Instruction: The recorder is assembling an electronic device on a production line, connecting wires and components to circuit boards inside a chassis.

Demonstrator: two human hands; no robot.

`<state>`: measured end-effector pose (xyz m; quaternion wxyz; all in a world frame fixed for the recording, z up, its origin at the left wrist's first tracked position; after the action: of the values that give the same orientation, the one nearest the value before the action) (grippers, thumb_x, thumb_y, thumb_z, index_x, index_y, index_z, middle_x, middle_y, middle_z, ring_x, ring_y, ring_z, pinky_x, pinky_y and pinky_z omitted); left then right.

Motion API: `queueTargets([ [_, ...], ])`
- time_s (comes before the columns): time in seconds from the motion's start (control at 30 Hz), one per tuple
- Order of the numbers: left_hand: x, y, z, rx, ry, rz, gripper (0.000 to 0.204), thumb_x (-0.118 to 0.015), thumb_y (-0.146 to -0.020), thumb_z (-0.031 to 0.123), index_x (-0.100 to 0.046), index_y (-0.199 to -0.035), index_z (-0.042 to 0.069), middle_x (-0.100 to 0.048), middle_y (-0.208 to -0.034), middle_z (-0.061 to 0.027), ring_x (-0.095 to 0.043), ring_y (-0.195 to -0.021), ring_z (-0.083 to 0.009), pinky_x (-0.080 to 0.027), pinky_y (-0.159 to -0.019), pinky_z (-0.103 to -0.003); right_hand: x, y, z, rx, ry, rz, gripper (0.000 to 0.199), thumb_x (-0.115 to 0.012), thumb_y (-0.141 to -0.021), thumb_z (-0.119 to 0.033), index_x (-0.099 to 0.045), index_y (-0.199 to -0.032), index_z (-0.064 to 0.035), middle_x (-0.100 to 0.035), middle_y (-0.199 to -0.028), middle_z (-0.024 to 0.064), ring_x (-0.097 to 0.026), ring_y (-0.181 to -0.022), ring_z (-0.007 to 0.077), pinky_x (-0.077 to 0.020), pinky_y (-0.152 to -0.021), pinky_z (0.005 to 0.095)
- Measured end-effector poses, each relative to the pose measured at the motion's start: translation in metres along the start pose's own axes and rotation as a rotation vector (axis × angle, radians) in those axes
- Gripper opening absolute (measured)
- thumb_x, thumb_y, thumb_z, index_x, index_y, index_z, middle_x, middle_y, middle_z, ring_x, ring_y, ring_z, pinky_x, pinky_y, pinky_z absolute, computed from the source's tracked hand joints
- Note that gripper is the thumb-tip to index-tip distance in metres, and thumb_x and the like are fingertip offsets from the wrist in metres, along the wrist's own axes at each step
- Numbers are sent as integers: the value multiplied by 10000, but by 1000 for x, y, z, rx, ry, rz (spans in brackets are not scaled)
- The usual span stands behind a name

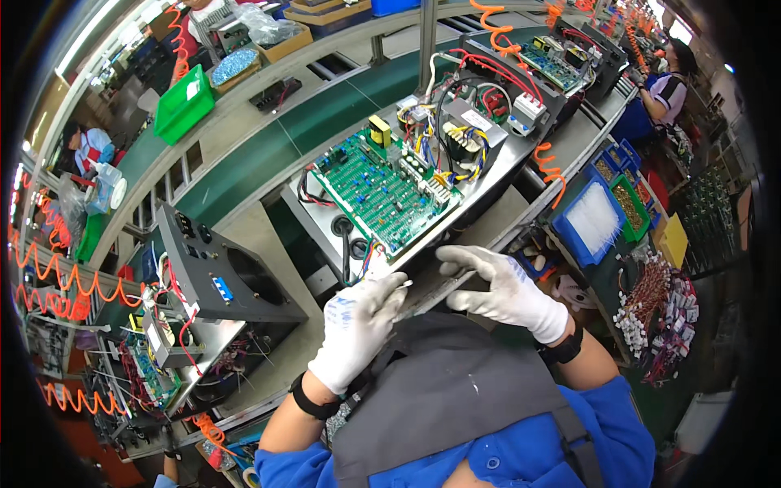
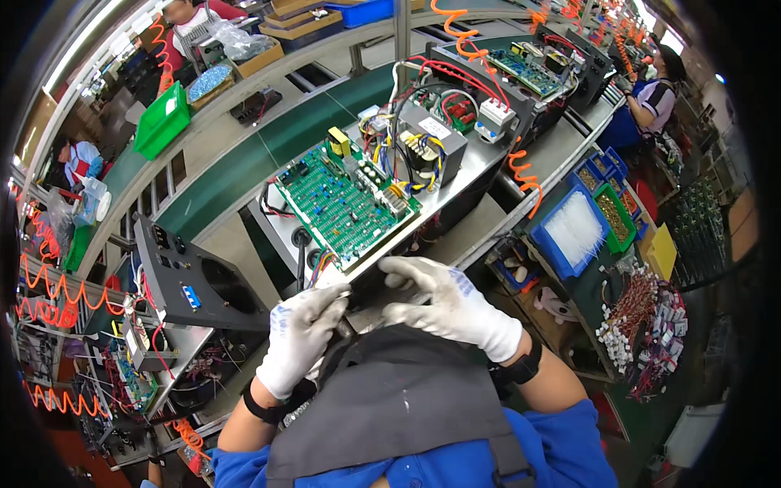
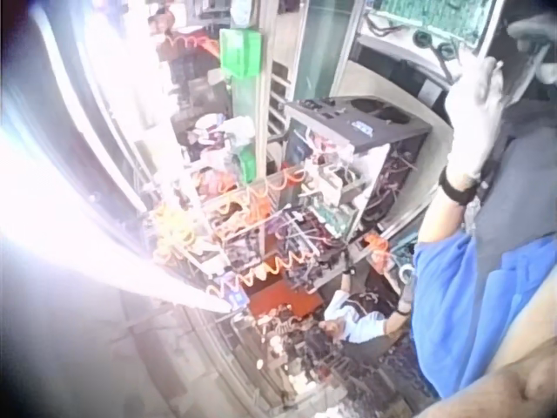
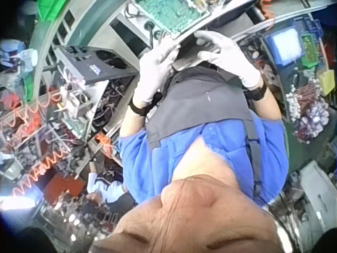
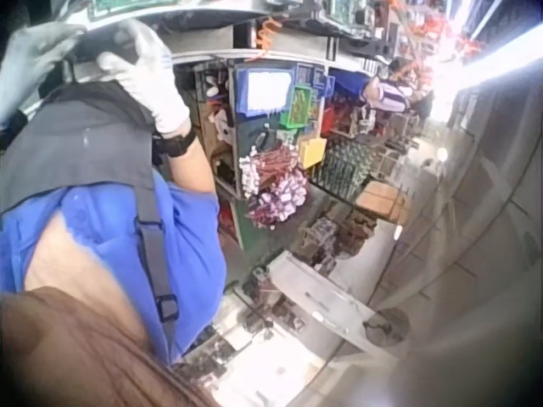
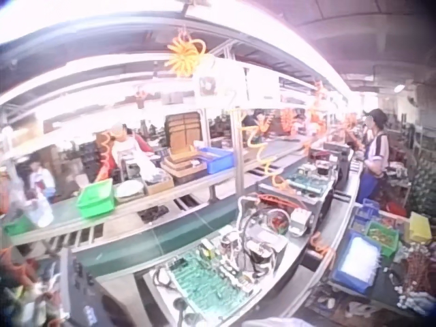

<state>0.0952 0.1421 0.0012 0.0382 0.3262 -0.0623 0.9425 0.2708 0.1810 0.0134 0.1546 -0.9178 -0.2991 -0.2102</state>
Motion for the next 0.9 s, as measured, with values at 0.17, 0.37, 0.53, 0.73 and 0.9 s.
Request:
queueTargets([
  [0.17,-18,13,8,-49,-44,-245,211,-613,-896,151,-687,-1053,33,-658,-793,-128,-639,-718,-269,-500,-662,-344,-38,-2,-19,150,116,64,231,-692,-852,-194,-645,-1021,-45,-662,-867,115,-641,-786,300,-504,-697,369],
  [0.37,-22,45,-33,105,34,-407,239,-598,-914,203,-674,-1054,26,-638,-733,-140,-633,-656,-270,-499,-642,-340,-76,11,-14,225,449,-148,140,-639,-835,-167,-667,-963,-118,-664,-953,82,-636,-908,267,-477,-798,390],
  [0.53,-5,40,-52,57,-21,-216,265,-608,-891,198,-660,-1072,11,-664,-862,-171,-664,-784,-279,-517,-732,-334,-65,13,10,25,365,-25,160,-595,-857,-163,-663,-983,-92,-671,-879,127,-662,-766,302,-526,-698,400],
  [0.73,2,3,-56,-20,-268,63,335,-727,-806,200,-662,-1107,67,-659,-866,-119,-664,-769,-272,-513,-688,-365,-23,35,86,-291,332,369,195,-545,-912,-184,-647,-1035,-73,-668,-872,132,-649,-780,325,-525,-731,386],
  [0.9,18,-16,-79,51,-338,312,256,-739,-796,197,-639,-966,34,-608,-825,-137,-624,-722,-294,-484,-651,-375,-41,0,90,-170,414,325,177,-560,-888,-161,-661,-1017,-94,-679,-934,130,-654,-858,336,-520,-768,418],
])
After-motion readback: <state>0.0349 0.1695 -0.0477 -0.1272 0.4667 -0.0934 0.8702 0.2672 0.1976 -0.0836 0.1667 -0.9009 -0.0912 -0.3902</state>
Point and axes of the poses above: each hand's wrist, its own y-axis away from the middle knuckle, its own x-axis out of the back of the hand, z = x × y, the point moved 8 cm from there along -y, towards the middle knuckle
